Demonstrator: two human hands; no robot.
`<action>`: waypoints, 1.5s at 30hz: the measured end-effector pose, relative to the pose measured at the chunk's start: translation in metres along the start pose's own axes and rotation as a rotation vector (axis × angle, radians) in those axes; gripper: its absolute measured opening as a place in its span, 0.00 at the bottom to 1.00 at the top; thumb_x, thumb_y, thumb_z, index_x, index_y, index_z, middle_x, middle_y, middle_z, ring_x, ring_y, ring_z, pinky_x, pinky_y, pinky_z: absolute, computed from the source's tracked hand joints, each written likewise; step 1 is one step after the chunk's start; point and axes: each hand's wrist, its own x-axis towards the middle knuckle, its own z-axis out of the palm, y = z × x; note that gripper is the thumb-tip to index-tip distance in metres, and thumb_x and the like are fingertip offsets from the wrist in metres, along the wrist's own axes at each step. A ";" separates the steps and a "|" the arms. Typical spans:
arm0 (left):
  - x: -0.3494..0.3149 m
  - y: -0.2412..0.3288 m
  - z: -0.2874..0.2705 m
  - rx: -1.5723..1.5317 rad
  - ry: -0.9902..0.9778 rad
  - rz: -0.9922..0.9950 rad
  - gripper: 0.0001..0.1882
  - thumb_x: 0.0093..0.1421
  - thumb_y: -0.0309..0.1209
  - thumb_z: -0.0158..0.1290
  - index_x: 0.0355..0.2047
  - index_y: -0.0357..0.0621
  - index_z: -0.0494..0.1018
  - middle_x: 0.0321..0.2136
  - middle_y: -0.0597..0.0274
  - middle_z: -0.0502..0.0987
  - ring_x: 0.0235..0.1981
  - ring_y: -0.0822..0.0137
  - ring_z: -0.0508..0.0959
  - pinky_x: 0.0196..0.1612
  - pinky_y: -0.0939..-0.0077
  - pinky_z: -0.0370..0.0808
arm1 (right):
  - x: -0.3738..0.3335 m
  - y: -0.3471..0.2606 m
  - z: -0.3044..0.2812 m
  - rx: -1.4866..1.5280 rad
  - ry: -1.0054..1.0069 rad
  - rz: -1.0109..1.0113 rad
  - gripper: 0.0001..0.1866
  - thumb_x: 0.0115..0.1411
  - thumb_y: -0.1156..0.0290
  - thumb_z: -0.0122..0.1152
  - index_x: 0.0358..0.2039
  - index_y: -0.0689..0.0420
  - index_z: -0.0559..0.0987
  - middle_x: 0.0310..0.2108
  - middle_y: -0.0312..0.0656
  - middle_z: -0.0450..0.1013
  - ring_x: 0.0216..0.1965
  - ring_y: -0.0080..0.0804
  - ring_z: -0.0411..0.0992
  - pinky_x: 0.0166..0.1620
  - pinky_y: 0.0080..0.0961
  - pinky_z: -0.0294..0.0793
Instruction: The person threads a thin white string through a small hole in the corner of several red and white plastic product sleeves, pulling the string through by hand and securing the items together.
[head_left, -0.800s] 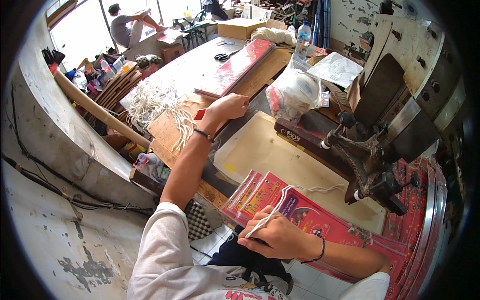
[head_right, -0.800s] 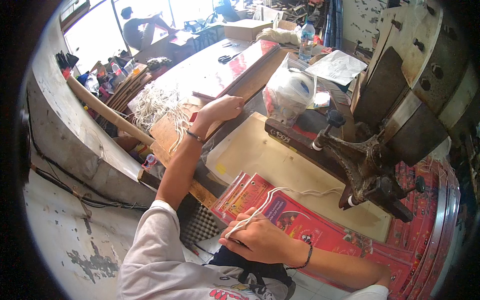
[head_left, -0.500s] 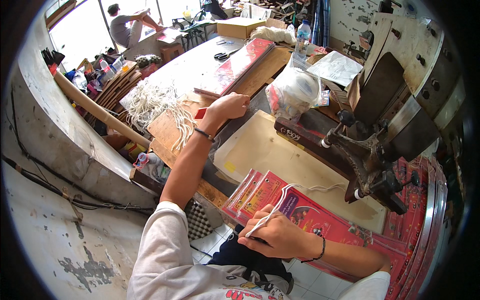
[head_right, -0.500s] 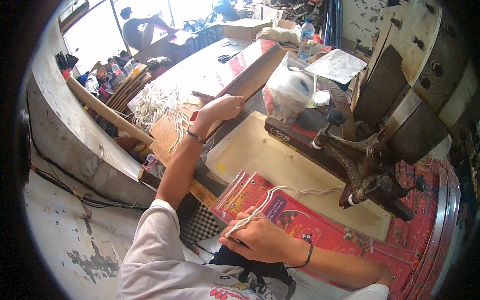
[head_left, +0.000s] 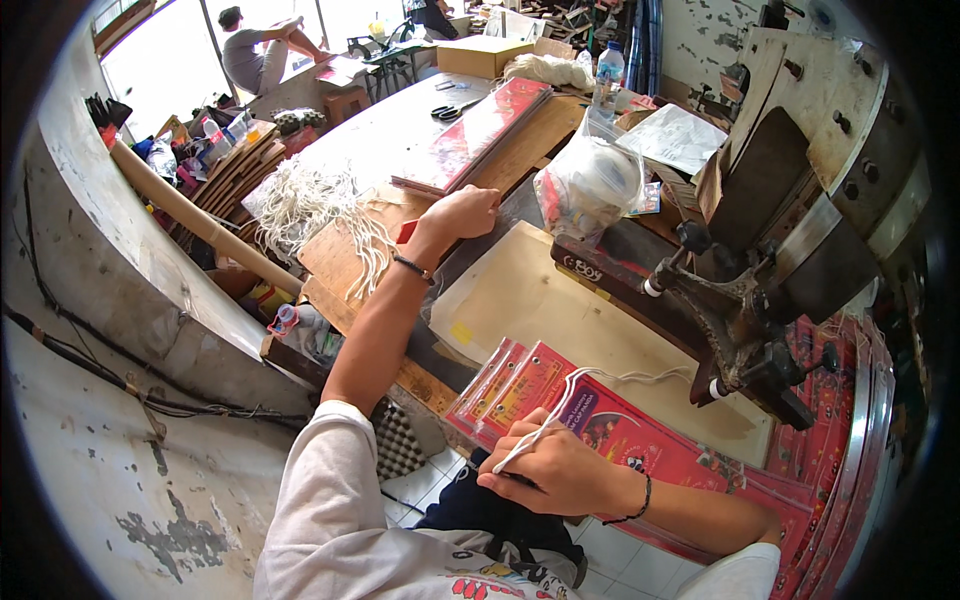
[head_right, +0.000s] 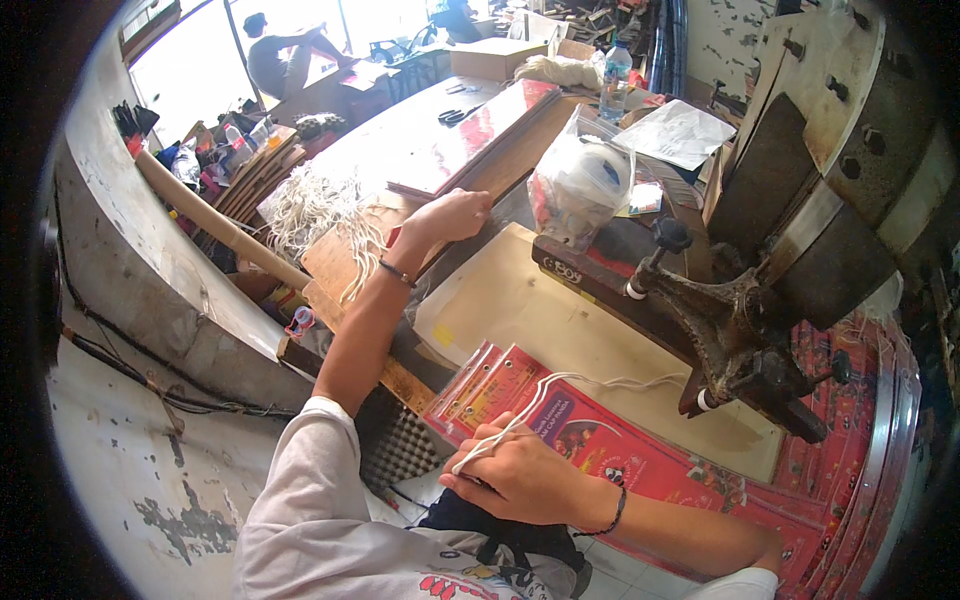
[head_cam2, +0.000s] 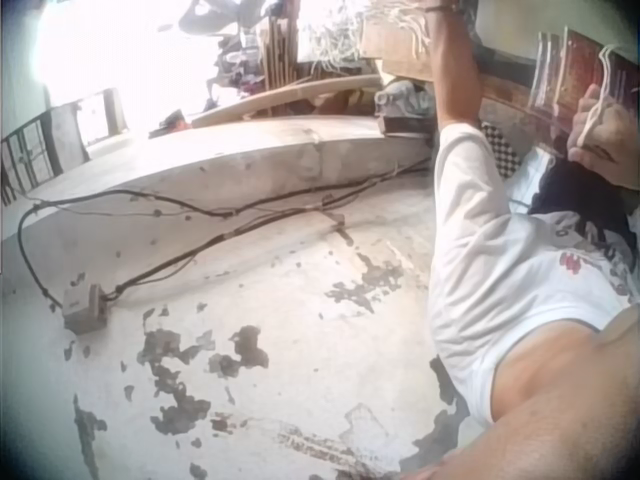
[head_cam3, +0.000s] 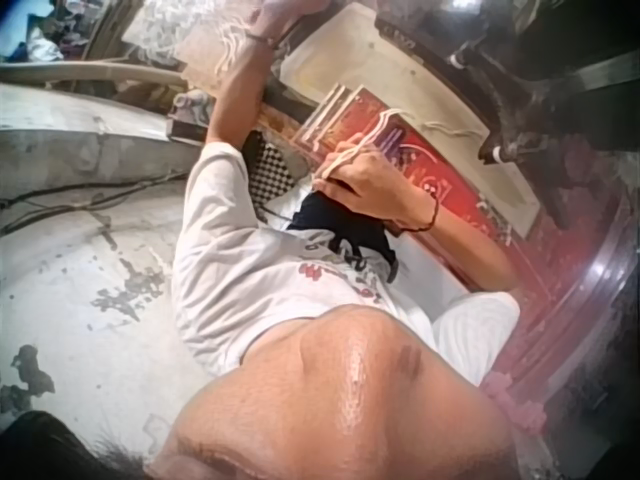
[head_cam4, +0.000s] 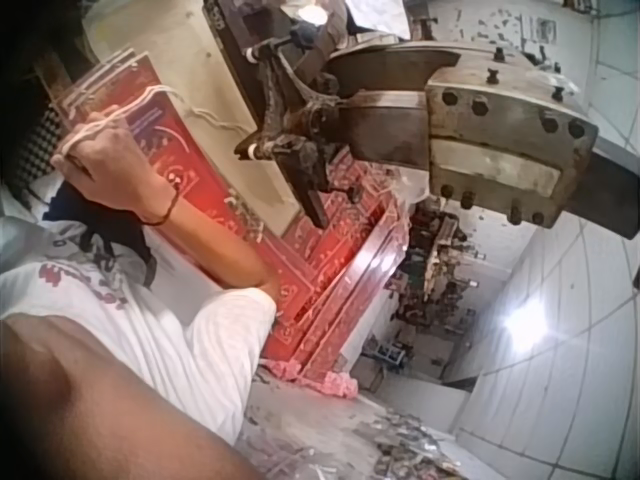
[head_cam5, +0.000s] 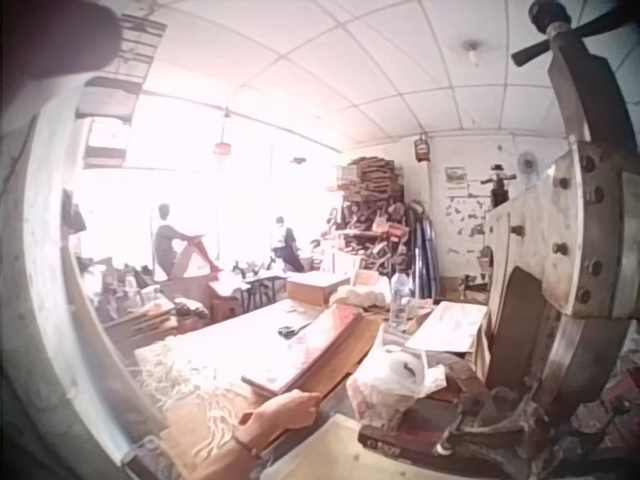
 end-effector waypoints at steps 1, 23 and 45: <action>0.000 0.003 0.000 -0.009 0.022 -0.001 0.13 0.62 0.28 0.45 0.41 0.38 0.76 0.37 0.38 0.81 0.43 0.40 0.80 0.47 0.50 0.75 | -0.001 0.001 0.000 0.000 -0.001 0.005 0.06 0.62 0.66 0.66 0.30 0.53 0.82 0.27 0.32 0.75 0.31 0.31 0.72 0.44 0.31 0.65; 0.003 -0.009 0.004 -0.050 0.005 0.028 0.14 0.62 0.32 0.48 0.44 0.40 0.77 0.40 0.43 0.81 0.44 0.44 0.80 0.49 0.54 0.75 | -0.002 -0.003 -0.003 0.002 -0.081 0.063 0.11 0.67 0.63 0.60 0.30 0.55 0.82 0.35 0.33 0.80 0.38 0.35 0.75 0.50 0.36 0.67; 0.002 -0.002 0.000 -0.069 -0.079 -0.033 0.13 0.64 0.31 0.45 0.43 0.39 0.76 0.38 0.41 0.81 0.44 0.43 0.80 0.47 0.53 0.75 | -0.003 -0.001 -0.003 -0.005 -0.084 0.075 0.12 0.68 0.61 0.58 0.31 0.55 0.81 0.35 0.34 0.80 0.39 0.36 0.76 0.51 0.37 0.67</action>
